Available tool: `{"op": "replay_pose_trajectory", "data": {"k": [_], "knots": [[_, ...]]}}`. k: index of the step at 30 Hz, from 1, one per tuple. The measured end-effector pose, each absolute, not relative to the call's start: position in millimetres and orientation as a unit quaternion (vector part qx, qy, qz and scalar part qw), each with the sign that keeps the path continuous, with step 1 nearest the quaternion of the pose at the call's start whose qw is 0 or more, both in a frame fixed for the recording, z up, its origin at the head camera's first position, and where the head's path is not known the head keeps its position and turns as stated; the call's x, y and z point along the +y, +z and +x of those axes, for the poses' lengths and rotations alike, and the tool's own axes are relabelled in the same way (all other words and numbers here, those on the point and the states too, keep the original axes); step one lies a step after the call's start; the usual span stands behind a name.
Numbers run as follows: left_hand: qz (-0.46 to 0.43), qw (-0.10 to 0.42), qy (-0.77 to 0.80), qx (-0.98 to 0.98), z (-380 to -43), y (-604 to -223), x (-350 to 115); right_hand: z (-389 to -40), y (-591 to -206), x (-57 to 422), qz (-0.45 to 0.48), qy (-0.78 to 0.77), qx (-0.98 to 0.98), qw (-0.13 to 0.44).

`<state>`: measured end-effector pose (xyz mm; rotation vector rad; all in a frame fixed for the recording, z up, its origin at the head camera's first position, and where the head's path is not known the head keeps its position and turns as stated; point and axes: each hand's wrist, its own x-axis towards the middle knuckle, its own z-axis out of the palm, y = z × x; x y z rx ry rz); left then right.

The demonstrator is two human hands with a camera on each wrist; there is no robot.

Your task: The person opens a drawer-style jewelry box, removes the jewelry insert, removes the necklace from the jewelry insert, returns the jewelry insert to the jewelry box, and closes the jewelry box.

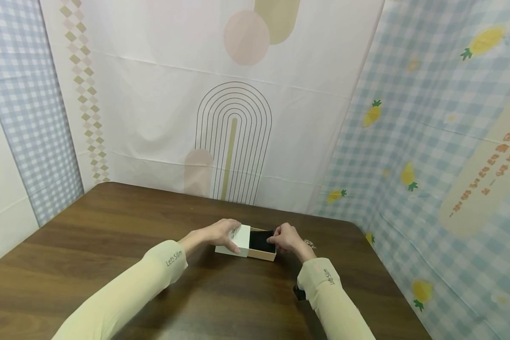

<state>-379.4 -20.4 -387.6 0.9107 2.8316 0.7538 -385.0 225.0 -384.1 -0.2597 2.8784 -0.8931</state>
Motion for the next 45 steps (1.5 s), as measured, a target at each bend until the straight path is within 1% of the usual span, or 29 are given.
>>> {"op": "replay_pose_trajectory", "data": {"k": [7,18,26,28,33,38,41,45], "knots": [[0.294,0.039,0.245,0.923,-379,-388,-20,-388,-395,225,-0.07,-0.293,0.952,0.055],[0.297,0.037,0.253,0.92,-380,-388,-20,-388,-395,215,-0.074,-0.255,0.964,0.015],[0.296,0.039,0.251,0.921,-380,-390,-20,-391,-392,229,-0.083,-0.273,0.958,-0.004],[0.297,0.038,0.25,0.921,-380,-390,-20,-391,-390,234,-0.078,-0.281,0.956,0.013],[0.298,0.032,0.248,0.921,-381,-387,-21,-389,-385,241,-0.074,-0.313,0.942,0.098],[0.298,0.032,0.246,0.922,-382,-388,-21,-384,-384,244,-0.076,-0.322,0.93,0.162],[0.3,0.036,0.246,0.921,-382,-390,-20,-382,-386,244,-0.077,-0.33,0.923,0.182],[0.3,0.037,0.249,0.92,-383,-391,-19,-382,-388,242,-0.081,-0.337,0.92,0.183]]}}
